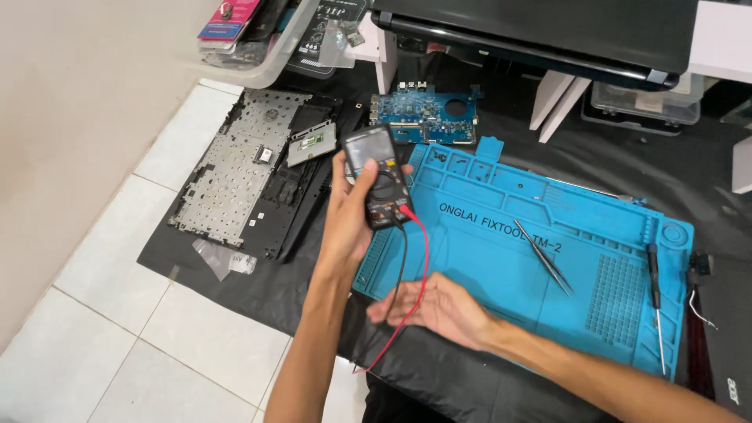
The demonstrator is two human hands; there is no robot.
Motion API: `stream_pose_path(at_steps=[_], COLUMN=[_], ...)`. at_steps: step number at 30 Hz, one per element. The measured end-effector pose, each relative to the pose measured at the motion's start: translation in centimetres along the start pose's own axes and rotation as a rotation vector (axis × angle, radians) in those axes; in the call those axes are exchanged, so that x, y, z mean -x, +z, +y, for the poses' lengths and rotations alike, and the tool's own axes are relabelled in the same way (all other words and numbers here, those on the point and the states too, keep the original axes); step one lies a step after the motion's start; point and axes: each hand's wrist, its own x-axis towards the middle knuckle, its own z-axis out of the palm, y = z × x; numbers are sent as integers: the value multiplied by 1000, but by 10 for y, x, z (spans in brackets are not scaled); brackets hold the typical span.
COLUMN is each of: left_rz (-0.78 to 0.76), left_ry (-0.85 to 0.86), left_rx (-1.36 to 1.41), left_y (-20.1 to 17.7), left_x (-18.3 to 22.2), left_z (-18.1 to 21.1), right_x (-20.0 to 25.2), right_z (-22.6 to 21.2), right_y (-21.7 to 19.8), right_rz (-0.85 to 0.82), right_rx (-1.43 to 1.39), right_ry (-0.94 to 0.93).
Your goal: The recorder uses a multimeter to test various points on a laptop motherboard.
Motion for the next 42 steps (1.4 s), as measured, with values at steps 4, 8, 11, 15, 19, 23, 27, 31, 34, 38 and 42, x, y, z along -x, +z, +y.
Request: stream_pose_path(at_steps=[4,8,11,15,19,23,27,31,34,38,42], left_rz=[47,247,281,298,249,175,9,-23,-8,-133,-190], left_ry=[101,355,505,480,323,371,231,154,12,74,15], left_rx=[16,-102,-169,-254,-326,-477,-339,-221,-28,-135,-64], left_y=[-15,-33,-47,-48,-69,-93,-69,-59,-62,-68,-66], left_x=[-7,-11,-13,-16,-24,-34,-28,-24,-17,-12,-11], left_z=[21,58,63,52,6,-31,-33,-44,-48,-47,-46], right_x=[10,27,41,67,96,114,100,69,43,15,-10], right_z=[-18,-57,-97,-138,-176,-194,-197,-168,-150,-139,-116], right_y=[1,-28,-45,-55,-39,-18,14,-29,-18,-2,-14], right_rz=[-105,-99,-81,-125,-133,-75,385,580,898,976,635], right_rx=[-30,87,191,168,158,148,690,1371,2080,2294,2290], right_ry=[-18,-95,-254,-493,-616,-431,-156,-130,53,-534,-866])
